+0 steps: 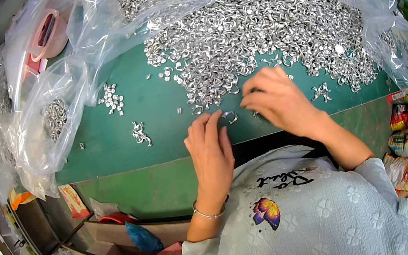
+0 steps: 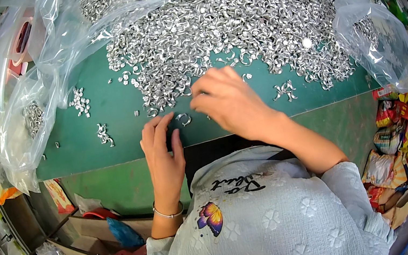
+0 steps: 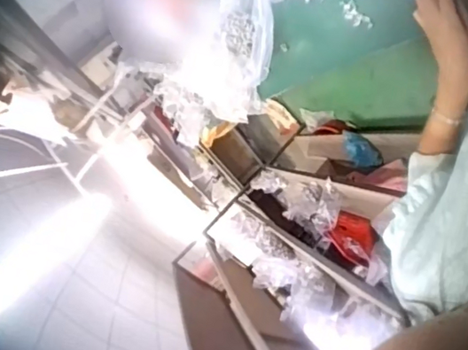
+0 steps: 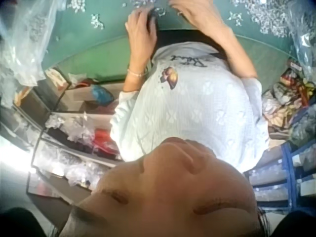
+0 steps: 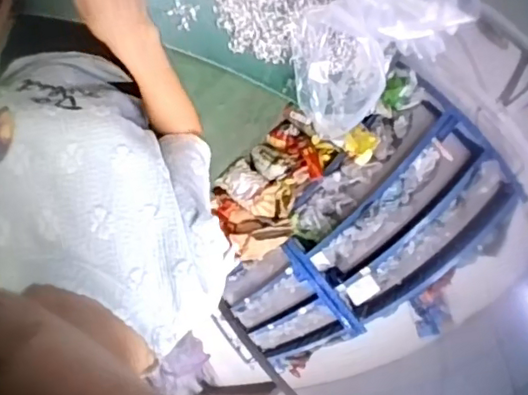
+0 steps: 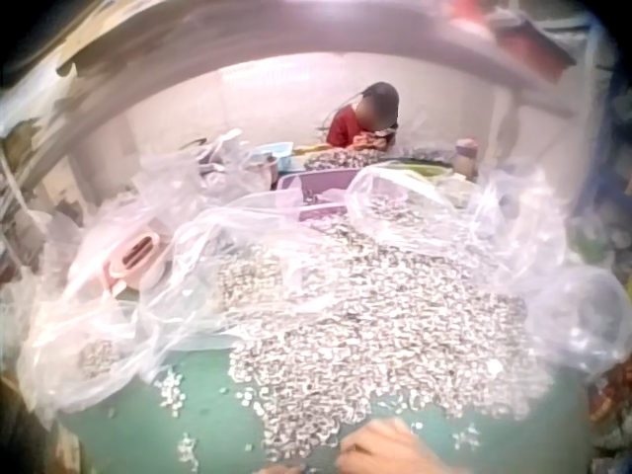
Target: The person is sorting small metal components by hand on a green workbench, picking them up from a pile and placing them into smaller groups.
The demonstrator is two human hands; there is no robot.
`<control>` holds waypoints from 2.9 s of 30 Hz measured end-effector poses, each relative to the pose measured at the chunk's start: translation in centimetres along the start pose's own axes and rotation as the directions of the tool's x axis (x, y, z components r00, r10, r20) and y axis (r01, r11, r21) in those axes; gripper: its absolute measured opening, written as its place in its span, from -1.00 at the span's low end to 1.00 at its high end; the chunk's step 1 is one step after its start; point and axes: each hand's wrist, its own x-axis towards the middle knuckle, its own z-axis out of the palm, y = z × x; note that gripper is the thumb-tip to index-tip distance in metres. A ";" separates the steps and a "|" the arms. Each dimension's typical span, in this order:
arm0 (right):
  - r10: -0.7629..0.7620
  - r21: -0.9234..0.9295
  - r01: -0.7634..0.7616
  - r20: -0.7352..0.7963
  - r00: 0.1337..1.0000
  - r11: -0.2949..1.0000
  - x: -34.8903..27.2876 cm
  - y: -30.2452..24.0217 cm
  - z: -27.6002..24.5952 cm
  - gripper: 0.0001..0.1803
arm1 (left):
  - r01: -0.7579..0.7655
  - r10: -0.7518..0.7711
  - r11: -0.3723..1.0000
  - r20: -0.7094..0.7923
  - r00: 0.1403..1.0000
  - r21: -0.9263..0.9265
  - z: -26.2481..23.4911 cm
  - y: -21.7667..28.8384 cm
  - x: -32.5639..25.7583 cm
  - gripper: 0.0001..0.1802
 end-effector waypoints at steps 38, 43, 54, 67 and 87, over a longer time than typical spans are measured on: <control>0.014 -0.219 -0.046 -0.148 0.989 0.975 4.4 0.9 0.9 -0.87 | 0.050 -0.028 0.996 -0.271 0.962 0.074 -2.0 -4.1 0.7 -0.53; 0.011 -0.147 -0.010 0.006 1.000 0.989 4.0 -1.3 1.3 -0.88 | -0.008 0.014 0.999 -0.132 0.991 0.041 -0.1 -2.4 1.9 -0.69; -0.045 -0.309 0.048 0.017 0.999 0.950 3.5 -1.5 3.6 -0.86 | 0.026 -0.034 0.999 -0.240 0.970 -0.040 0.2 -2.8 1.2 -0.78; 0.021 -0.179 -0.009 0.065 0.998 0.984 2.7 -0.8 0.9 -0.77 | -0.103 0.105 0.993 0.025 0.994 -0.060 0.4 0.1 0.1 -0.68; -0.045 -0.188 0.070 0.132 0.990 0.980 3.0 -0.1 1.2 -0.83 | -0.030 0.050 0.987 -0.124 0.991 0.158 1.7 -0.8 2.8 -0.72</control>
